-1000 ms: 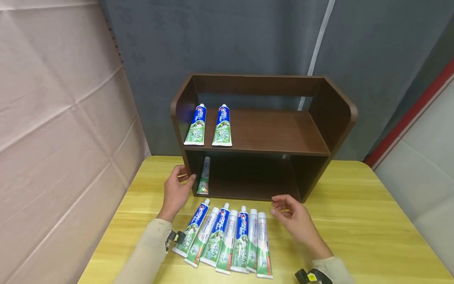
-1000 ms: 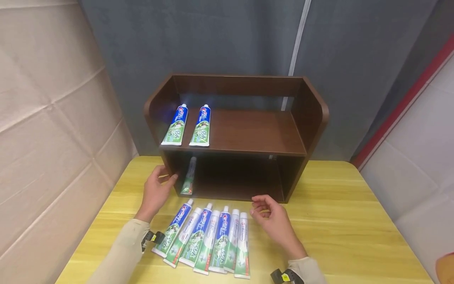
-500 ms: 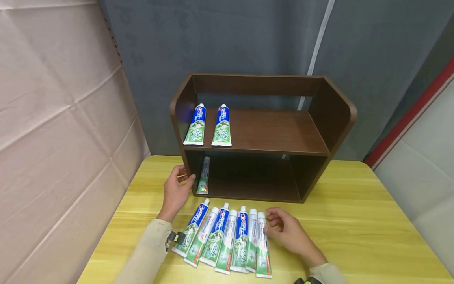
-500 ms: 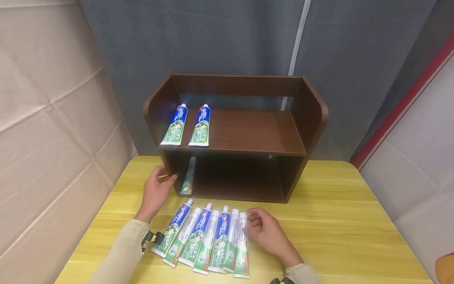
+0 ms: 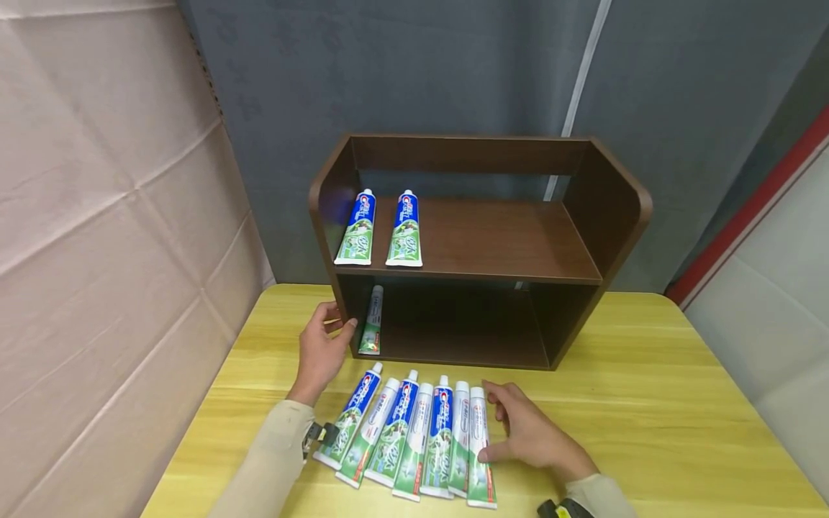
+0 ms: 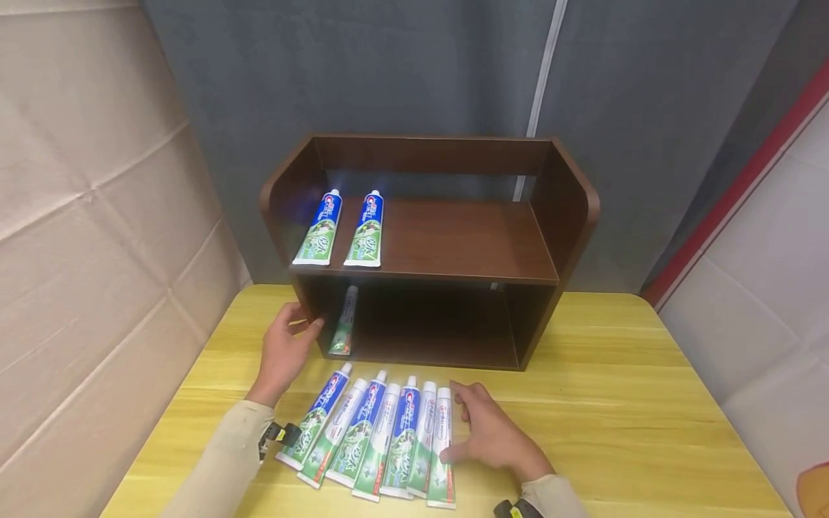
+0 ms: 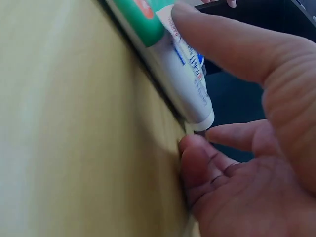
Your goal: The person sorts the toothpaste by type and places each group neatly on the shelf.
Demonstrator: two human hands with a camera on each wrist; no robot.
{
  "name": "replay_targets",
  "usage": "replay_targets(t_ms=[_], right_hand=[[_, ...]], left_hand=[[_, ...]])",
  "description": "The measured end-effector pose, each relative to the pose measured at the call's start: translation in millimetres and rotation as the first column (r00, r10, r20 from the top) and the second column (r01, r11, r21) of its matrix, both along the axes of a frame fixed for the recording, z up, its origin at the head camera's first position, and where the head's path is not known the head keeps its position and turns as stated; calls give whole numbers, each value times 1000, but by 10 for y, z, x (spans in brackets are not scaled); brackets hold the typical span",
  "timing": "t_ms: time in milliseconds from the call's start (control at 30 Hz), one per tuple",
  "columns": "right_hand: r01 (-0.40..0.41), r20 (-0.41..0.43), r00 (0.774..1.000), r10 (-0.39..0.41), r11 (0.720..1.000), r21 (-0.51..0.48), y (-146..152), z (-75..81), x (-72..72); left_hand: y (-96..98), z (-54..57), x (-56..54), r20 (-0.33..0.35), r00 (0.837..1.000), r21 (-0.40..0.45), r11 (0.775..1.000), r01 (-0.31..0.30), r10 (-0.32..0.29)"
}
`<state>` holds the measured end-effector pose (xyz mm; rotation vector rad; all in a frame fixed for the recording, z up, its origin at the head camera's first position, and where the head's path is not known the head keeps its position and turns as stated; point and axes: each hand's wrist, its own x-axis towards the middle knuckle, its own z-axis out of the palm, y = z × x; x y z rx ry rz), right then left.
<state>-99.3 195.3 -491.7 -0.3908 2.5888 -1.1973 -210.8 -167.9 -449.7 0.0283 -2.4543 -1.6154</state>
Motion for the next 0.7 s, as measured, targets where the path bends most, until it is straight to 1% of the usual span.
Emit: replay_targets(t_ms=[100,200,267,500,700], right_hand=[[-16,2,1000,16,996,83,-27,10,-35],[-12,-1,1000,12,994,110,-42,14,-52],[-6,-1,1000,6,996,92,-45,21,-45],[-11,29,999,12,1000,-28,-43,85,23],[-15,64,998,20,997,-76,-68,117,92]], left_hand=[[4,3,1,2,1000,-3,1000,-4,4],[10,8,1,7,1000,-4,1000,-2,2],[10,4,3,9,1000,-2,1000,2,-2],[10,-1,9,3,1000,-10,1000,6,-6],[16,3,15,12,1000,-21,1000,2,-2]])
